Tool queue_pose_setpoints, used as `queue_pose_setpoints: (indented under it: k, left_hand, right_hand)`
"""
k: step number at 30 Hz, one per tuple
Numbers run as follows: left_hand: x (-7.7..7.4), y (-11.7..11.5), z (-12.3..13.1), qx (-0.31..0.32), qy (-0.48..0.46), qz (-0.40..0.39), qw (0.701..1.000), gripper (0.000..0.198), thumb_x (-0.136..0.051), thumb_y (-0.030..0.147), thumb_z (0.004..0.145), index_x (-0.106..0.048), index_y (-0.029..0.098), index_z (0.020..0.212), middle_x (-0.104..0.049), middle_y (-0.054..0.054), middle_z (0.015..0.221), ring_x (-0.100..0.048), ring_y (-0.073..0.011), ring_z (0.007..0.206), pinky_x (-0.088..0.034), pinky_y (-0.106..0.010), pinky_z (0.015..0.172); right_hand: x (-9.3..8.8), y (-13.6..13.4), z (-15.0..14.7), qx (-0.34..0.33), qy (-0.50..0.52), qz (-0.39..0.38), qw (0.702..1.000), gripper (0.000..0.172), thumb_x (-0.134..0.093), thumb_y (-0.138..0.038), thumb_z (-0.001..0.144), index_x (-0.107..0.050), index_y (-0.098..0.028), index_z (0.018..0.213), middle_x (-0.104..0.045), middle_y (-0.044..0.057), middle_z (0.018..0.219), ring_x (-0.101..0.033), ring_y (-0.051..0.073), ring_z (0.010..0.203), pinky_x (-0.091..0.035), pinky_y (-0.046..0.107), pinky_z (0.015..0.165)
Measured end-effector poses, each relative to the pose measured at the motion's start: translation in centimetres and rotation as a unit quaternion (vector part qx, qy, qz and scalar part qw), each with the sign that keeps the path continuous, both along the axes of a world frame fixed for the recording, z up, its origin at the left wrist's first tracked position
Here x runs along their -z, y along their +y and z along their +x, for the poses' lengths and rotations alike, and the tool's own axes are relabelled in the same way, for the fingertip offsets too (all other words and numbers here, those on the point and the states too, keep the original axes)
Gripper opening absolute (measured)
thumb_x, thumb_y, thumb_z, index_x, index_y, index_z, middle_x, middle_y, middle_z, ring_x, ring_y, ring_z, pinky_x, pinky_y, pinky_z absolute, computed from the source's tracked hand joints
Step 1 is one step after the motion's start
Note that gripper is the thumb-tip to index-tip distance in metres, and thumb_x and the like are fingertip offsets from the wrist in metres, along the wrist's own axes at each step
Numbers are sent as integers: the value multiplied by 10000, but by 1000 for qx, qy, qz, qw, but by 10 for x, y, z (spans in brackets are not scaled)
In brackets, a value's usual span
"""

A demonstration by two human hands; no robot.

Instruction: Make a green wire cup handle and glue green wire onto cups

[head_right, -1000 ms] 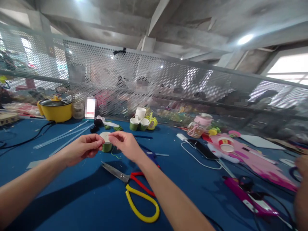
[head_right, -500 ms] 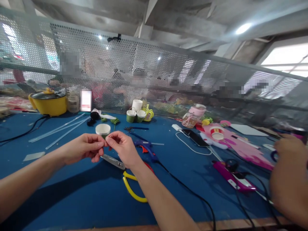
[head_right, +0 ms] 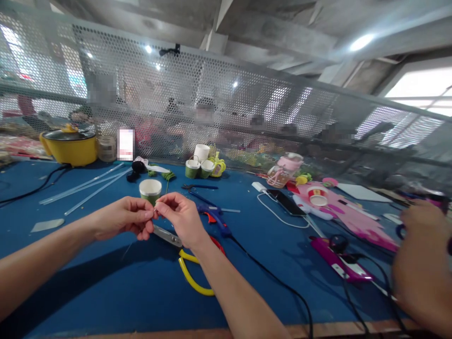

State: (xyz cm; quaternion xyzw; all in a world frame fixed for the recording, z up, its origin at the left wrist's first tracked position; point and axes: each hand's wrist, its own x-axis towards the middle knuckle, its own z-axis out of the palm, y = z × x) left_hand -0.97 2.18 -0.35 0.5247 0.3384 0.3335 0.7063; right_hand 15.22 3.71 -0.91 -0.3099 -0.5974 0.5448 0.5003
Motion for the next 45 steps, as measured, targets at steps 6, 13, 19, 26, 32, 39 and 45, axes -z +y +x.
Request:
queue_pose_setpoints:
  k: [6,13,19,26,32,39,45]
  left_hand:
    - [0,4,-7,41,12,-26,999,233,-658,322,674,-589,119,766,-646,-24,621,-608,-123,550,-460,-253,550]
    - [1,3,-6,47,18,-25,998,217,-653,313,680,-576,118,738,-643,-21,621,-606,-119,536,-461,-253,539]
    - [0,4,-5,25,58,-3,998,224,-664,313,660,-569,116,714,-638,-16,604,-603,-121,521,-454,-251,518]
    - [5,5,-1,-7,105,54,993,214,-639,324,667,-560,125,676,-613,8,583,-593,-109,514,-456,-241,512]
    - [5,6,-3,-6,112,58,992,212,-628,329,675,-563,128,674,-619,2,595,-596,-111,525,-460,-246,526]
    - [5,8,-10,31,114,37,992,188,-637,304,673,-570,132,710,-631,-2,626,-598,-110,521,-450,-229,499]
    - [1,6,-7,26,135,61,989,230,-614,349,690,-563,125,690,-615,-6,613,-597,-111,530,-456,-225,508]
  right_hand:
    - [-3,6,5,41,61,-43,996,153,-691,-254,626,-582,-170,691,-594,-25,637,-519,76,562,-415,222,560]
    - [-2,2,4,-19,18,-44,999,137,-645,-286,692,-580,-165,693,-610,-10,678,-542,79,574,-431,229,565]
    - [-1,2,5,1,-48,-8,999,149,-628,-298,707,-586,-158,737,-604,-4,665,-550,92,587,-439,238,566]
    - [-2,-3,4,-9,-148,9,989,121,-633,-256,685,-573,-158,720,-560,-32,598,-507,80,533,-421,232,543]
    - [0,1,4,5,-136,10,991,122,-637,-256,676,-579,-159,721,-565,-29,602,-521,85,534,-432,240,545]
    - [0,3,7,3,-113,-23,993,163,-649,-278,671,-577,-148,739,-590,-14,615,-552,92,566,-441,233,545]
    - [1,-1,4,-25,-136,-20,990,175,-631,-308,694,-560,-148,699,-600,-5,604,-549,95,557,-444,242,553]
